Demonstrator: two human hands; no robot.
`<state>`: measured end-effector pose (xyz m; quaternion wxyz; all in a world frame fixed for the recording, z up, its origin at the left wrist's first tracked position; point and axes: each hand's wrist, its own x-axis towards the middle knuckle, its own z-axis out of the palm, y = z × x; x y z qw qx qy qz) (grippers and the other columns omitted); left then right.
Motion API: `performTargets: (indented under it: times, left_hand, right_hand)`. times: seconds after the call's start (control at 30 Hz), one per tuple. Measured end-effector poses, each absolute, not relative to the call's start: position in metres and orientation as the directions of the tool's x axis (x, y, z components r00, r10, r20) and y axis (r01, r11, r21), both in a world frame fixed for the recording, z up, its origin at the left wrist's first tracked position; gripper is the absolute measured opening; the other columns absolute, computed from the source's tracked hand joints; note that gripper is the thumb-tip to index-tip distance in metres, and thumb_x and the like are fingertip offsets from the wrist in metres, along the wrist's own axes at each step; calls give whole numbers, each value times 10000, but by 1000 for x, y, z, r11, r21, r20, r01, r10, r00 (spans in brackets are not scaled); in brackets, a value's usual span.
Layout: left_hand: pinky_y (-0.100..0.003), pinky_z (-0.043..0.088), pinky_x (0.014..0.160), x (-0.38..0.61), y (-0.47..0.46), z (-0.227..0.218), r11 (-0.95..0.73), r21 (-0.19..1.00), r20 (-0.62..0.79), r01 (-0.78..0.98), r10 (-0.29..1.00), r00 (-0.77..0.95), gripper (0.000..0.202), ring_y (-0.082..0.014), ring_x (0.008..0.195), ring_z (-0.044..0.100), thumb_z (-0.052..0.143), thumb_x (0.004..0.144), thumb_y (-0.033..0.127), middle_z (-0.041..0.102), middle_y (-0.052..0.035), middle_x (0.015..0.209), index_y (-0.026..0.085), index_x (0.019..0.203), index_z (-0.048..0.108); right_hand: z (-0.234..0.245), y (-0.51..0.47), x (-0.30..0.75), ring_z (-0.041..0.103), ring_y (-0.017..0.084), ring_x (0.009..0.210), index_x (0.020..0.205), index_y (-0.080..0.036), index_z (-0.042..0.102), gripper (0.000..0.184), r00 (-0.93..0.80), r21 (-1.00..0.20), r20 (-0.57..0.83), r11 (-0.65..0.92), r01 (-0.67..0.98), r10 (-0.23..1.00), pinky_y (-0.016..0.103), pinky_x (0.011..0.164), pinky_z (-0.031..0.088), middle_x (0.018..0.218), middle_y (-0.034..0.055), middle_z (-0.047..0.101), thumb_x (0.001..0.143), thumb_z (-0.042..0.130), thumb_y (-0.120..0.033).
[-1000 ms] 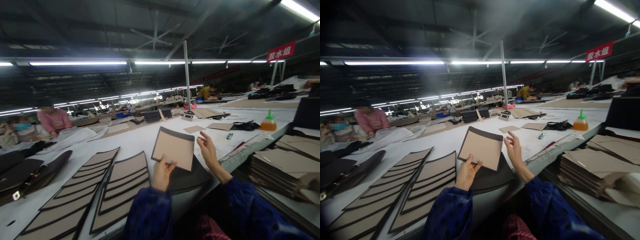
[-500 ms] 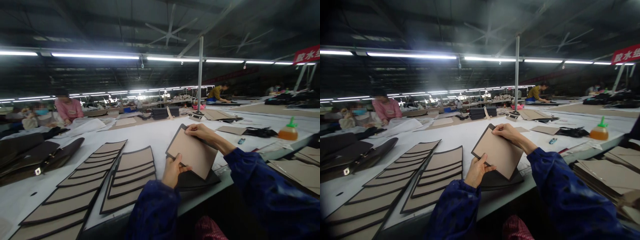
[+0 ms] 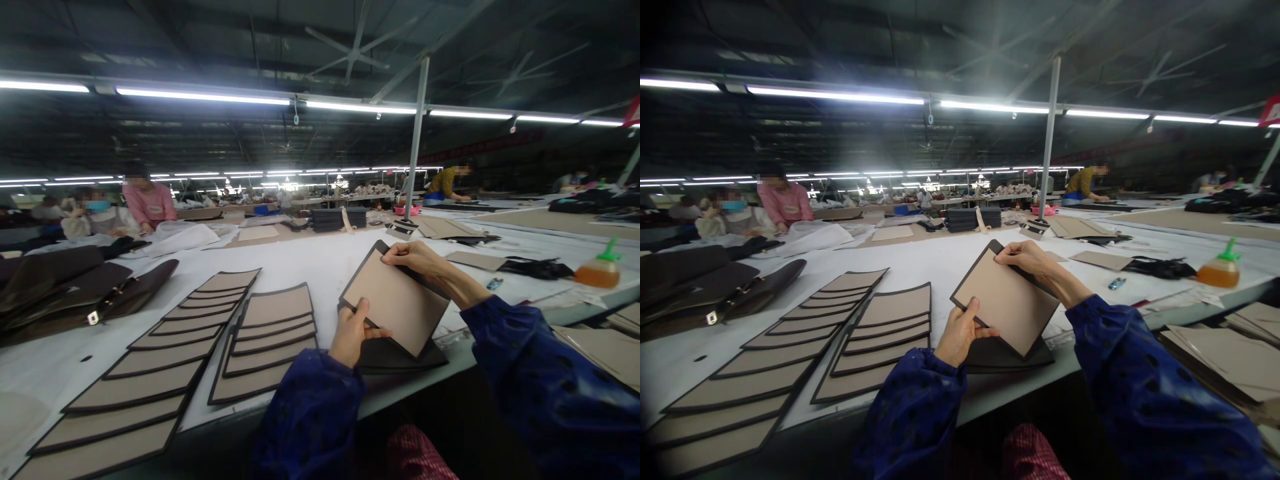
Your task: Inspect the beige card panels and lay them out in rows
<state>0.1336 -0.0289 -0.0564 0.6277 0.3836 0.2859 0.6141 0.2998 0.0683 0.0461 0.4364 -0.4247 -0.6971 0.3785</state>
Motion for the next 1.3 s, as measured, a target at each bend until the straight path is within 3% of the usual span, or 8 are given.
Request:
performTargets:
  times: [0.13,0.47,0.63,1.0,1.07,1.13,1.23,1.3]
  left_hand:
    - [-345,610,607,133,-29,-58,-47,832,105,-552,992,74,447,-114,546,588,714,725,478,567,-14,695,97,890,549]
    - [-362,607,617,133,-31,-56,-64,836,162,-545,978,133,464,-171,675,635,711,723,478,613,-59,775,97,945,567]
    - [-369,610,632,133,-34,-53,-64,821,163,-568,979,124,472,-192,746,649,719,720,460,627,-73,870,119,1002,552]
    - [-339,604,575,133,-30,-56,-64,813,114,-578,992,50,400,-93,532,536,702,744,423,568,-5,701,112,952,557]
    - [-324,599,551,133,-28,-56,-69,812,109,-579,993,34,387,-106,550,563,694,751,415,598,-25,741,111,941,550]
    - [-320,594,525,133,-26,-55,-72,812,111,-579,993,31,382,-128,572,593,693,752,412,619,-41,762,108,929,544]
    - [-347,598,534,132,-24,-53,-95,780,101,-619,995,-25,357,-116,516,568,709,740,412,583,-8,652,107,801,533]
    - [-367,605,580,130,-24,-51,-129,726,109,-676,991,-72,355,-105,514,558,706,747,411,565,3,623,110,722,519]
  right_hand:
    - [46,68,301,560,156,637,608,-148,656,337,-260,-897,283,351,267,923,282,623,407,633,22,647,480,843,-397]
    - [57,62,307,550,141,610,612,-148,663,344,-362,-872,266,383,305,894,270,607,417,629,10,642,550,805,-455]
    - [60,56,299,534,142,587,595,-147,660,298,-302,-865,277,373,336,912,268,564,392,605,17,631,532,810,-397]
    - [48,65,294,515,138,586,617,-155,642,310,-259,-733,416,490,471,872,254,540,375,606,12,607,621,740,-449]
    - [43,70,293,561,166,645,677,-153,667,315,-265,-708,432,506,493,862,269,585,421,678,32,645,654,723,-462]
    - [39,73,292,608,202,755,878,-161,698,368,-257,-690,487,548,473,835,302,667,468,898,65,685,658,734,-454]
    - [37,74,294,604,257,1004,1241,-230,563,643,-142,-664,651,650,369,746,387,844,479,1293,93,549,664,749,-443]
    - [37,70,297,552,279,1130,1317,-232,488,703,25,-693,693,657,295,720,430,931,447,1379,110,473,701,720,-477]
